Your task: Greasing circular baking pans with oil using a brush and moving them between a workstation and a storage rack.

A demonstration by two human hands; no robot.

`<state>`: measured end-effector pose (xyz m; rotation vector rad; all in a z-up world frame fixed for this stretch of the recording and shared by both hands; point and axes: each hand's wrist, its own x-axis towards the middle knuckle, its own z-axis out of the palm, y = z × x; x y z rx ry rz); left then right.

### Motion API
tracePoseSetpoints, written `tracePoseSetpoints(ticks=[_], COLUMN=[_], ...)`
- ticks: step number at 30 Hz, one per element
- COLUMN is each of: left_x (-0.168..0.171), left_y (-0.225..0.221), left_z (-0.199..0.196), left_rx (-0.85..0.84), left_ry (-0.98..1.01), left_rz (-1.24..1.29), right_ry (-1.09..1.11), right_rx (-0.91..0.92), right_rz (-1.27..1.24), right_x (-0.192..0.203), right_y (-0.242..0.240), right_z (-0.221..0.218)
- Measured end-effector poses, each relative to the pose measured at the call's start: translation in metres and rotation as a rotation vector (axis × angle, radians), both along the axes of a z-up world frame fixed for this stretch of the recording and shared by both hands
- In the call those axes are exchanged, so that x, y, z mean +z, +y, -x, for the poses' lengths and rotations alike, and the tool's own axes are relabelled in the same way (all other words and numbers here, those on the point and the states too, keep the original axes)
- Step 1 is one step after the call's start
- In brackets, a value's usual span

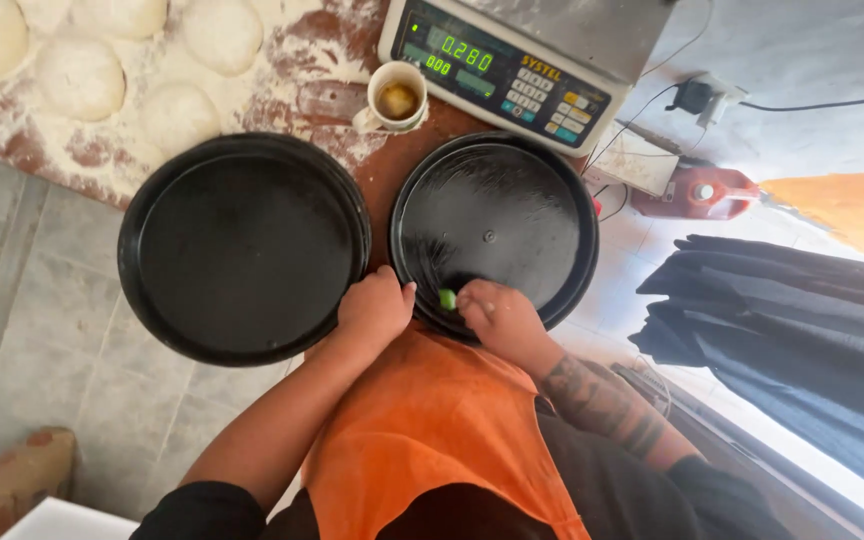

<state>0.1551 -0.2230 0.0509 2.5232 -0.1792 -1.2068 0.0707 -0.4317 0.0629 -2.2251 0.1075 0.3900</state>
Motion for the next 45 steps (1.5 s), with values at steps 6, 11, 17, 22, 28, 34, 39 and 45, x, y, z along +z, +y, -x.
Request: tracePoseSetpoints(ticks=[6, 11, 17, 22, 28, 34, 39, 45], left_x=[-0.020, -0.002, -0.019, 0.034, 0.036, 0.025, -0.048, 0.029], left_y=[-0.012, -0.014, -0.007, 0.027, 0.180, 0.229, 0.245, 0.212], left_z=[-0.016, -0.021, -0.003, 0.016, 0.067, 0.097, 0.097, 0.061], left_rx=[-0.045, 0.051, 0.529, 0.964, 1.556, 1.564, 1.672, 1.376], left_ry=[-0.075, -0.127, -0.046, -0.061, -0.123, -0.321, -0.437, -0.292], left_rz=[-0.050, -0.022, 0.437, 0.701, 0.719, 0.629, 0.611, 0.304], right_ry=[-0.148, -0.169, -0.320, -0.528, -0.375, -0.564, -0.446, -0.332], right_rx=[-0.226, -0.449, -0.622, -0.735, -0.902, -0.268, -0.474, -0.322], right_rz=[0.068, 0.062, 0.019, -0.180, -0.081, 0.224, -0.473, 0.014], right_x=[-0.002, 0.024, 0.045, 0.075, 0.097, 0.023, 0.033, 0.014], right_y=[-0.062, -0.103, -0.129, -0.131, -0.113, -0.110, -0.031, -0.004], right_z=[0.022, 0.042, 0.065, 0.048, 0.024, -0.027, -0.115, -0.219])
